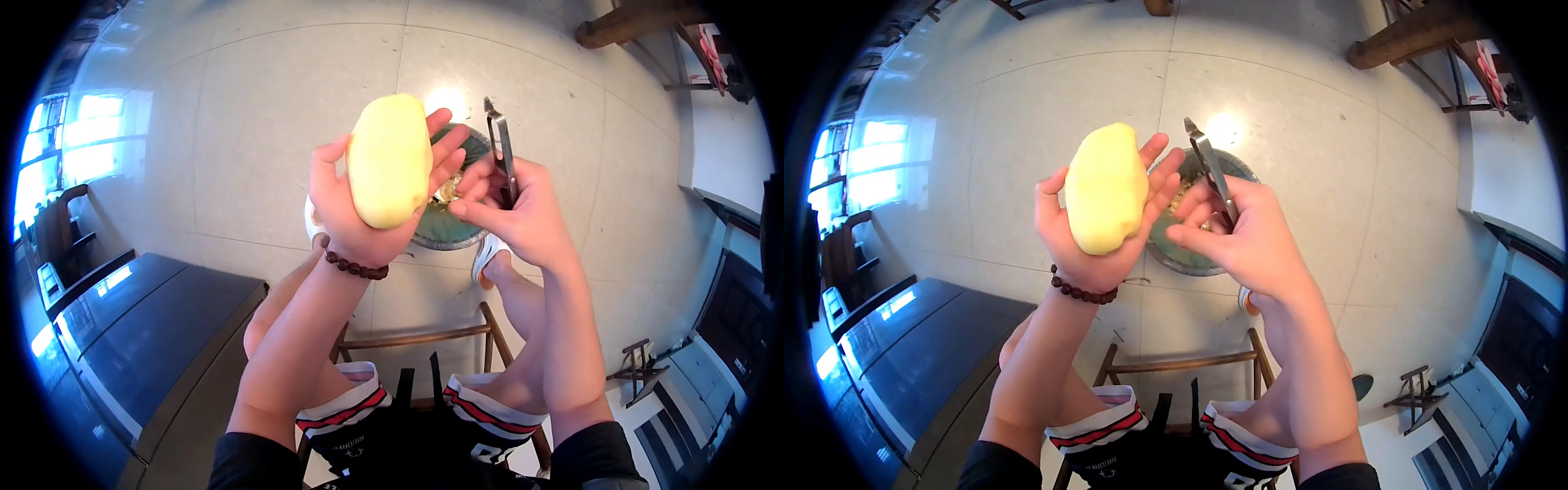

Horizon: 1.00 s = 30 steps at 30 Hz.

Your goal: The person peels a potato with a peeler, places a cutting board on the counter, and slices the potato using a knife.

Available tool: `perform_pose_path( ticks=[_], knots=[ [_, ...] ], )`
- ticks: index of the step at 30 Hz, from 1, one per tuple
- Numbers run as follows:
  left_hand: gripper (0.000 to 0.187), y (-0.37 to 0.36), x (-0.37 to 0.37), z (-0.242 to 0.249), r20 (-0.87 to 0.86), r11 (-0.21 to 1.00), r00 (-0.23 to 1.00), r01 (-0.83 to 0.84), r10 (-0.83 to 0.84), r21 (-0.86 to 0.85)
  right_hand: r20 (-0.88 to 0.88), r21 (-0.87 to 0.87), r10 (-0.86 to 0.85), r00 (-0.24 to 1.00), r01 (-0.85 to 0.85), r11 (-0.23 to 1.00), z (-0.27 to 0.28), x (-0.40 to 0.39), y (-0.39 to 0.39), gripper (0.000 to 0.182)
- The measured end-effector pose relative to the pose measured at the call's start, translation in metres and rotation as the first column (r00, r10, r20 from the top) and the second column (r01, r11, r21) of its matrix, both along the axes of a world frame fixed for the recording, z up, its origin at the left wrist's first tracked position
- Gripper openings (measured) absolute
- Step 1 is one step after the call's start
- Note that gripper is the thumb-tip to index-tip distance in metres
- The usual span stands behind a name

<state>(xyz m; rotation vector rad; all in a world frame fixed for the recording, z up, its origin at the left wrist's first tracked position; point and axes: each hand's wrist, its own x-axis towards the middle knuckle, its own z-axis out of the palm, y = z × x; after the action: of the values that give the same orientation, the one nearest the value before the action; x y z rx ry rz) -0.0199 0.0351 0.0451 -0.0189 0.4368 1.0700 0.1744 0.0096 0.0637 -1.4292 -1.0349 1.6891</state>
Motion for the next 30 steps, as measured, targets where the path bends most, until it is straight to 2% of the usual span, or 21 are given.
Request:
perform_pose_path(
  ticks=[1,3,7,9,10,12,13,15,16,18,22,24,25,27,30],
  knots=[
    [0.077,0.0,-0.003,0.0,-0.002,1.0,1.0,-0.002,0.002,0.004,-0.002,0.004,0.002,1.0,-0.002,1.0,0.0,0.001,0.001,0.016],
    [0.077,0.0,-0.007,0.0,0.114,0.999,0.993,0.039,-0.037,-0.024,0.072,-0.093,0.034,0.997,-0.027,0.995,-0.002,0.008,0.004,0.012],
    [0.077,0.003,-0.018,-0.009,0.197,0.991,0.971,0.132,-0.134,0.021,0.184,-0.005,0.109,0.977,-0.109,0.994,-0.015,0.018,0.005,0.01],
    [0.074,0.005,-0.022,-0.015,0.178,0.977,0.963,0.184,-0.202,0.111,0.352,0.028,0.133,0.926,-0.153,0.988,-0.021,0.02,0.004,0.015],
    [0.074,0.005,-0.022,-0.016,0.18,0.977,0.963,0.182,-0.199,0.107,0.352,0.023,0.137,0.926,-0.154,0.988,-0.021,0.019,0.003,0.015],
    [0.069,0.009,-0.019,-0.012,0.208,0.986,0.964,0.165,-0.165,0.021,0.238,0.04,0.005,0.971,-0.015,0.999,-0.02,0.018,0.005,0.022],
    [0.069,0.009,-0.015,-0.006,0.209,0.986,0.964,0.165,-0.166,0.02,0.238,0.038,0.005,0.971,-0.014,0.999,-0.016,0.018,0.006,0.022],
    [0.066,0.008,-0.005,0.006,0.028,0.984,0.992,0.128,-0.126,-0.126,0.301,0.023,0.118,0.946,-0.131,0.991,-0.008,0.019,0.008,0.025],
    [0.066,0.007,-0.005,0.002,0.03,0.983,0.991,0.131,-0.129,-0.127,0.303,0.023,0.116,0.946,-0.129,0.991,-0.01,0.021,0.006,0.025],
    [0.064,0.005,-0.007,-0.008,0.035,0.992,0.992,0.125,-0.125,0.005,0.265,-0.014,0.175,0.948,-0.178,0.984,-0.017,0.023,0.004,0.027],
    [0.062,0.006,-0.003,-0.01,-0.048,0.989,0.988,0.142,-0.144,-0.049,0.286,0.025,0.093,0.954,-0.105,0.994,-0.013,0.017,0.004,0.029],
    [0.06,0.006,0.006,-0.009,-0.097,0.997,0.993,0.07,-0.072,-0.023,0.024,0.066,-0.168,0.986,0.166,0.984,-0.005,0.006,0.005,0.034],
    [0.06,0.006,0.009,-0.008,-0.095,0.997,0.993,0.071,-0.073,-0.024,-0.007,0.1,-0.17,0.986,0.169,0.98,-0.001,0.004,0.004,0.044],
    [0.063,0.004,0.014,-0.007,-0.189,0.993,0.977,0.107,-0.096,0.05,0.003,0.12,-0.179,0.984,0.178,0.977,0.0,-0.003,0.003,0.048],
    [0.065,0.004,0.015,-0.011,-0.184,0.986,0.977,0.126,-0.104,0.112,0.038,0.156,-0.185,0.982,0.177,0.972,-0.002,-0.004,0.001,0.056]
  ],
)
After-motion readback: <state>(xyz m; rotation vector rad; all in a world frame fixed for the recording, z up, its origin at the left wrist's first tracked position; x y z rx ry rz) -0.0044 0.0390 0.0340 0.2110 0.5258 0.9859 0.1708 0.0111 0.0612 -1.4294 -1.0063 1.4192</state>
